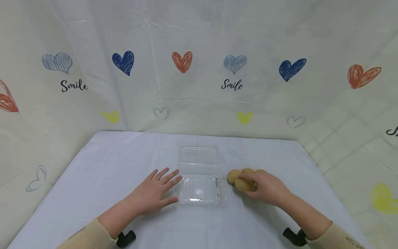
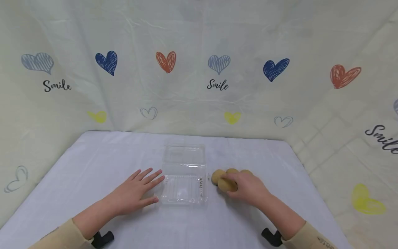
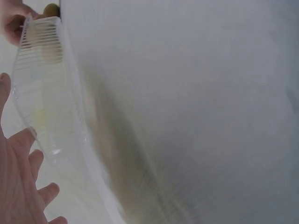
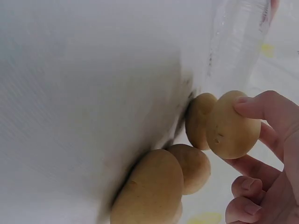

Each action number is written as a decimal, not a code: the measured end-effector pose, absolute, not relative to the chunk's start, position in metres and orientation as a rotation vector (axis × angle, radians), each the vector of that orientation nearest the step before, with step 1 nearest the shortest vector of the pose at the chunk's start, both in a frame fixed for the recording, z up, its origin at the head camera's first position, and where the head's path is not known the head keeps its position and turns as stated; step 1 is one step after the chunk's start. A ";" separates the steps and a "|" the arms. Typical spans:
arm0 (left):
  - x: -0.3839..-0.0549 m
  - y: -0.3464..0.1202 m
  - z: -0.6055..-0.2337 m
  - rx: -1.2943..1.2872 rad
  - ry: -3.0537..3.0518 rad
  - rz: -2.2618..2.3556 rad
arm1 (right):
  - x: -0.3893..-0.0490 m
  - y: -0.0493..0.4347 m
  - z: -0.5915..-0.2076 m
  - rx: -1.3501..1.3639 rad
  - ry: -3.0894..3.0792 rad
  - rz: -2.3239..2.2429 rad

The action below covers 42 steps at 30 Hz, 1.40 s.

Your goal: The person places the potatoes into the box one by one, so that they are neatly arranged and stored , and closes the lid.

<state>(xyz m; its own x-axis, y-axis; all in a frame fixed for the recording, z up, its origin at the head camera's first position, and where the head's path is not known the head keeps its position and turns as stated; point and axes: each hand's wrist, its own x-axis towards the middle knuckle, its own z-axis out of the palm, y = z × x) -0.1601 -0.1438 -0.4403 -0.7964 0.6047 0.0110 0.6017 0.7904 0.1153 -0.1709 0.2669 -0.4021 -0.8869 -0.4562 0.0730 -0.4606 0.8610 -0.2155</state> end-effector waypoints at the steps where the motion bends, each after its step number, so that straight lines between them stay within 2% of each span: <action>1: -0.160 -0.144 -0.440 0.992 2.947 0.177 | -0.172 0.267 -0.401 0.753 -3.003 0.365; 11: -0.160 -0.142 -0.437 0.989 2.947 0.151 | -0.177 0.256 -0.388 0.746 -3.078 0.518; 20: -0.159 -0.139 -0.436 0.984 2.927 0.166 | -0.185 0.225 -0.382 0.726 -3.165 0.643; 33: -0.160 -0.138 -0.439 0.992 2.932 0.154 | -0.203 0.163 -0.384 1.086 -3.148 0.529; 42: -0.160 -0.138 -0.439 0.986 2.926 0.114 | -0.213 0.140 -0.406 1.216 -3.231 0.333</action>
